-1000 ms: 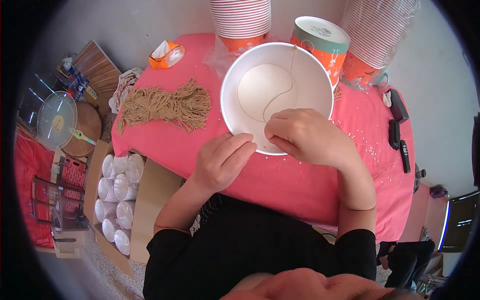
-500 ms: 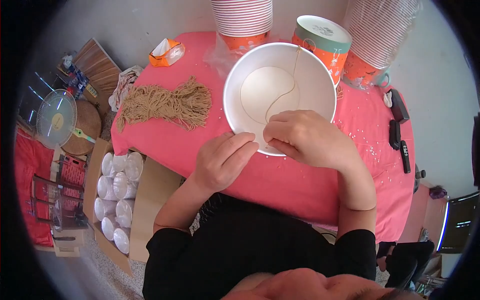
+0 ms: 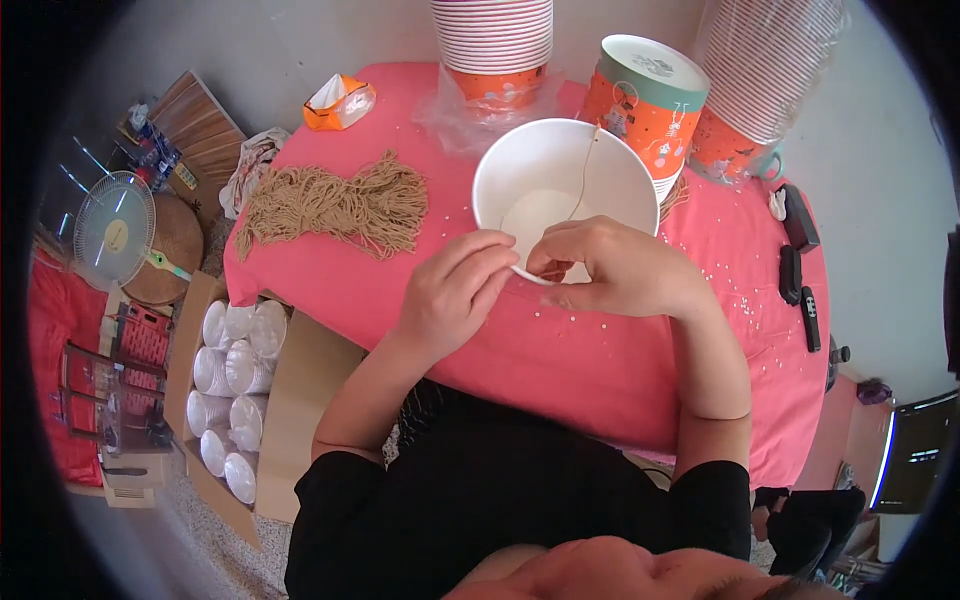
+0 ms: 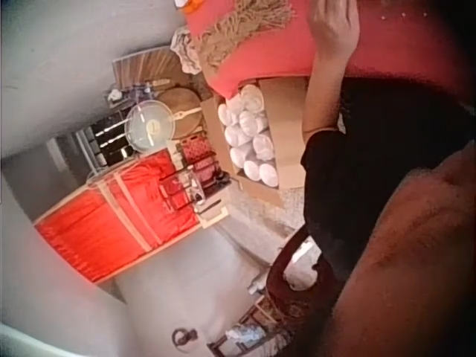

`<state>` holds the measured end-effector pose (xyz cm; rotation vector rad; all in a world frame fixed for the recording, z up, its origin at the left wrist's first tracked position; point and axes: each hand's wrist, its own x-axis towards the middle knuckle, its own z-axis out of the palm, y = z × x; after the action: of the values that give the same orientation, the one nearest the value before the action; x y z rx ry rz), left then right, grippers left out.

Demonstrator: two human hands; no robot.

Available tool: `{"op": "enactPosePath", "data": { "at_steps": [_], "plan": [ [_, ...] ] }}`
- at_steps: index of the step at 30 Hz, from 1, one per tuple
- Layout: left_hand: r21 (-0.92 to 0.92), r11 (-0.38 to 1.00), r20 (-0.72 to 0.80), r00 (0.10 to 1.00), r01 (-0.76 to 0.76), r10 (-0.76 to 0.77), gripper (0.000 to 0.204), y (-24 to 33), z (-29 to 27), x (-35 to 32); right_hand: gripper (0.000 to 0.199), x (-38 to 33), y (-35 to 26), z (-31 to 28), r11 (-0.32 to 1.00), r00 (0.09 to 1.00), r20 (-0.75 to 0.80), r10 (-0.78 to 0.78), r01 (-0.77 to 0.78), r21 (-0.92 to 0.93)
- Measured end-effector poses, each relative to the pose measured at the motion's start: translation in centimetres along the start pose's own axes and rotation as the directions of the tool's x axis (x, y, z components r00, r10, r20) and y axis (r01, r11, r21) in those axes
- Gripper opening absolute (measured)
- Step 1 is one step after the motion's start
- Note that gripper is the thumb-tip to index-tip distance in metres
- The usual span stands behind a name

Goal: Assemble plastic buckets by threading rope handles through pre-punched holes.

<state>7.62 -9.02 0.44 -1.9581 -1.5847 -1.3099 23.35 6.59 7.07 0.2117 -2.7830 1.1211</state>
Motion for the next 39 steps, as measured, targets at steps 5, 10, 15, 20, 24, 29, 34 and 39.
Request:
{"op": "enactPosePath", "data": {
  "at_steps": [5,10,15,20,24,29,34,39],
  "plan": [
    [-0.030,0.999,-0.161,0.986,0.041,-0.045,0.027,0.4,0.6,-0.7,0.018,0.2,0.3,0.2,0.999,0.996,-0.079,0.045,-0.047,-0.017],
    [-0.116,0.977,-0.091,0.977,0.180,-0.191,0.019,0.6,1.8,-0.9,0.016,0.3,0.2,0.3,0.994,0.989,-0.129,0.067,-0.078,-0.081],
    [-0.069,0.989,-0.108,0.985,0.130,-0.137,0.019,-0.1,2.3,-0.7,0.017,0.3,-0.1,0.2,0.995,0.985,-0.147,0.094,-0.096,-0.009],
    [-0.166,0.957,-0.201,0.942,0.239,-0.270,0.016,-0.6,0.7,0.1,0.021,-0.2,-1.1,-0.7,0.967,0.957,-0.157,0.244,-0.228,0.113],
    [-0.615,0.702,-0.143,0.825,0.359,-0.547,0.008,-1.9,-0.8,0.2,0.025,-0.9,-0.6,-1.3,0.981,0.951,-0.249,0.185,-0.193,-0.006],
    [-0.923,0.312,-0.052,0.731,0.226,-0.681,0.007,-2.9,-3.5,1.5,0.027,-1.7,-1.3,-2.3,0.967,0.926,-0.337,0.168,-0.221,-0.125],
    [-0.939,-0.020,0.303,0.800,0.342,-0.517,0.009,-2.7,-3.7,2.5,0.023,-1.7,-0.7,-2.2,0.965,0.893,-0.422,-0.157,0.049,-0.257],
    [-0.698,0.447,0.269,0.783,0.559,-0.561,0.013,-0.9,-1.4,3.5,0.029,-1.3,-2.0,-1.2,0.978,0.916,-0.384,-0.117,0.039,-0.205]
  ]
}}
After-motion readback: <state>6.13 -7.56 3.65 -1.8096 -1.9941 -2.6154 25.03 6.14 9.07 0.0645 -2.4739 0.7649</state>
